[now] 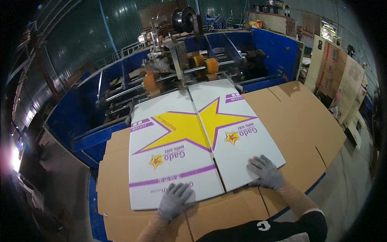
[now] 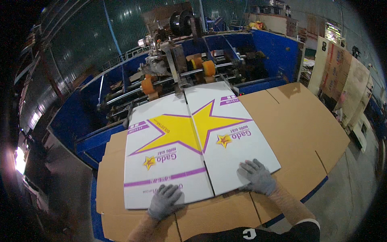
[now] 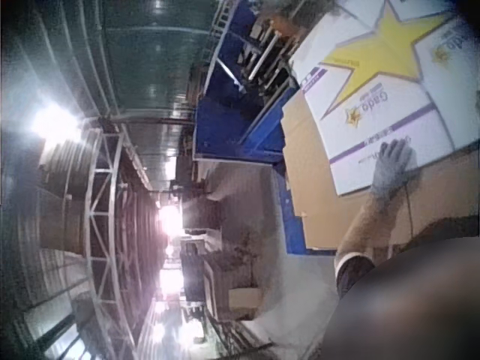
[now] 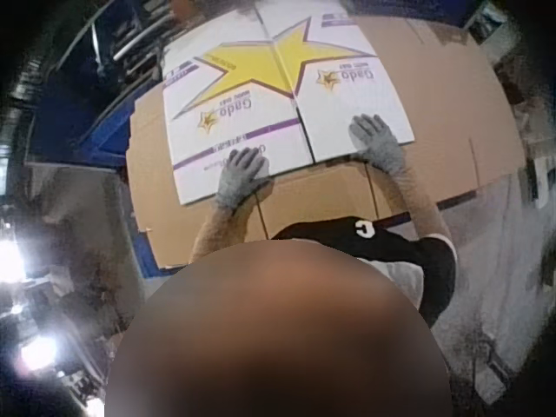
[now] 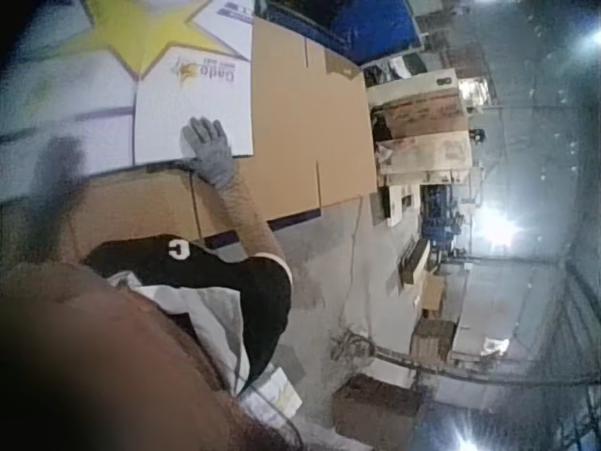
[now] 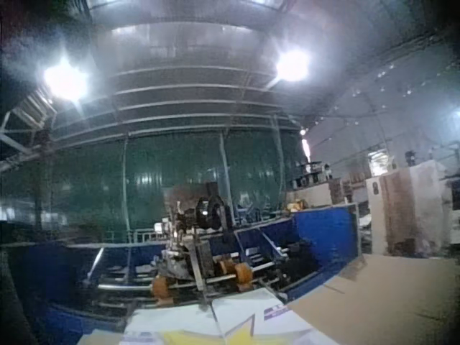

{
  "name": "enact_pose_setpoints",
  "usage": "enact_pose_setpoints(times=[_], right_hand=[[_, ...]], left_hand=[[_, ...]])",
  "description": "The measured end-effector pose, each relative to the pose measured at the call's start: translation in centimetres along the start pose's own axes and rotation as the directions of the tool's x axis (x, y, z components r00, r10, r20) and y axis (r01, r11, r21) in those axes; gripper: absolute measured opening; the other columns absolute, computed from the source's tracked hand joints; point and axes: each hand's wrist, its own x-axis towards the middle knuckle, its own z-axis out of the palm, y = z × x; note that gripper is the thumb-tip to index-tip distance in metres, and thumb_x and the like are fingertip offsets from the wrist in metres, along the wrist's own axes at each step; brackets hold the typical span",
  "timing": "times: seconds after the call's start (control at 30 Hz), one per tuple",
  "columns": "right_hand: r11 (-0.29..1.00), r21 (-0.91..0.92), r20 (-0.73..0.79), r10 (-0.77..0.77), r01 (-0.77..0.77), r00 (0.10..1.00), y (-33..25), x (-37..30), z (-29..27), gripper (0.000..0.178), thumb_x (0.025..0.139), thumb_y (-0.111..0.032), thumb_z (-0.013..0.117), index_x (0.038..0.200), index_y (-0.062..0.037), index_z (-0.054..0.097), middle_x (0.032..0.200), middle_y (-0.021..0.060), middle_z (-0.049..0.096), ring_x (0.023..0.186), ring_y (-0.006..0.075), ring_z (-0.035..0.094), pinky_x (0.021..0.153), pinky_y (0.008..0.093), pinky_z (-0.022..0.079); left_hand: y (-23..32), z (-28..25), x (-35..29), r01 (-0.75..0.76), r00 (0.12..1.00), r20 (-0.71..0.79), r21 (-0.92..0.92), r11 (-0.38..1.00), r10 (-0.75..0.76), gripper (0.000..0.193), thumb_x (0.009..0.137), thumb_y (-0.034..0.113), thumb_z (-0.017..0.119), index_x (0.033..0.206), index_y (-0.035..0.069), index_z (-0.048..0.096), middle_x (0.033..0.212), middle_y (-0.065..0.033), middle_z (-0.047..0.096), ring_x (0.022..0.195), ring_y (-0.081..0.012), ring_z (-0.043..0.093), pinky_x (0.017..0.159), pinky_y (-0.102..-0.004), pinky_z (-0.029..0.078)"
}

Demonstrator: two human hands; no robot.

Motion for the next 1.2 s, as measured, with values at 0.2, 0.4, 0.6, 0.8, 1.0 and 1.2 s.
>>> enact_pose_setpoints(times=[0.2, 0.4, 0.6, 0.8, 1.0, 1.2], right_hand=[[0.996, 0.057, 0.013, 0.065, -0.066, 0.998, 5.4, 9.5, 2.3, 0.068, 0.078, -0.058, 0.059, 0.132, -0.0167, 0.050, 0.140, 0.0117, 0.044, 0.131, 0.0322, 0.039, 0.110, 0.0501, 0.025], [0.973, 0.059, 0.027, 0.223, -0.224, 0.975, 10.6, 18.0, 7.1, 0.063, 0.086, -0.052, 0.053, 0.140, -0.0198, 0.042, 0.147, 0.0140, 0.036, 0.137, 0.0349, 0.028, 0.113, 0.0512, 0.017], [0.794, 0.096, -0.173, 0.607, -0.600, 0.776, 12.3, 21.6, 10.1, 0.063, 0.089, -0.044, 0.050, 0.141, -0.0100, 0.039, 0.147, 0.0186, 0.034, 0.135, 0.0379, 0.030, 0.112, 0.0523, 0.019], [0.860, 0.095, -0.077, 0.509, -0.502, 0.857, 10.1, 17.5, 8.7, 0.056, 0.088, -0.037, 0.053, 0.133, -0.0032, 0.048, 0.142, 0.0222, 0.040, 0.133, 0.0382, 0.033, 0.109, 0.0472, 0.028], [0.905, 0.245, -0.120, 0.384, -0.347, 0.916, 3.1, 8.4, 5.2, 0.045, 0.086, -0.030, 0.060, 0.120, -0.0003, 0.055, 0.137, 0.0242, 0.043, 0.131, 0.0419, 0.035, 0.109, 0.0464, 0.029], [0.896, 0.312, -0.058, 0.349, -0.315, 0.936, -1.9, 0.2, 2.2, 0.040, 0.084, -0.023, 0.062, 0.117, -0.0004, 0.056, 0.135, 0.0229, 0.046, 0.129, 0.0402, 0.038, 0.108, 0.0447, 0.031]], left_hand=[[-7.2, 1.3, 6.2, 0.210, 0.978, -0.004, 0.058, 0.976, -0.210, 0.051, 0.076, 0.047, 0.065, 0.114, 0.013, 0.061, 0.129, -0.0105, 0.054, 0.120, -0.0286, 0.049, 0.106, -0.0509, 0.030], [-7.0, 5.4, 7.5, 0.687, 0.710, -0.292, 0.084, 0.722, -0.641, 0.071, 0.082, 0.047, 0.063, 0.134, 0.003, 0.043, 0.138, -0.0204, 0.043, 0.129, -0.0392, 0.037, 0.108, -0.0552, 0.025], [4.0, 3.6, -3.3, 0.914, 0.281, -0.356, -0.185, 0.362, -0.891, 0.081, 0.082, 0.040, 0.067, 0.137, -0.009, 0.032, 0.141, -0.0294, 0.036, 0.131, -0.0443, 0.034, 0.110, -0.0492, 0.025], [9.5, 0.2, -16.6, 0.792, -0.542, -0.347, -0.515, -0.328, -0.765, 0.076, 0.084, 0.034, 0.065, 0.135, -0.013, 0.033, 0.141, -0.0308, 0.034, 0.129, -0.0444, 0.036, 0.109, -0.0430, 0.030], [7.2, 0.6, -17.9, 0.668, -0.572, -0.417, -0.737, -0.106, -0.706, 0.073, 0.083, 0.026, 0.064, 0.137, -0.011, 0.031, 0.134, -0.0281, 0.043, 0.119, -0.0405, 0.046, 0.100, -0.0406, 0.040], [8.7, -1.3, -22.8, 0.024, -0.523, -0.105, -0.994, 0.109, -0.846, 0.039, 0.083, 0.012, 0.059, 0.115, -0.007, 0.050, 0.115, -0.0162, 0.056, 0.103, -0.0244, 0.056, 0.089, -0.0367, 0.046]])
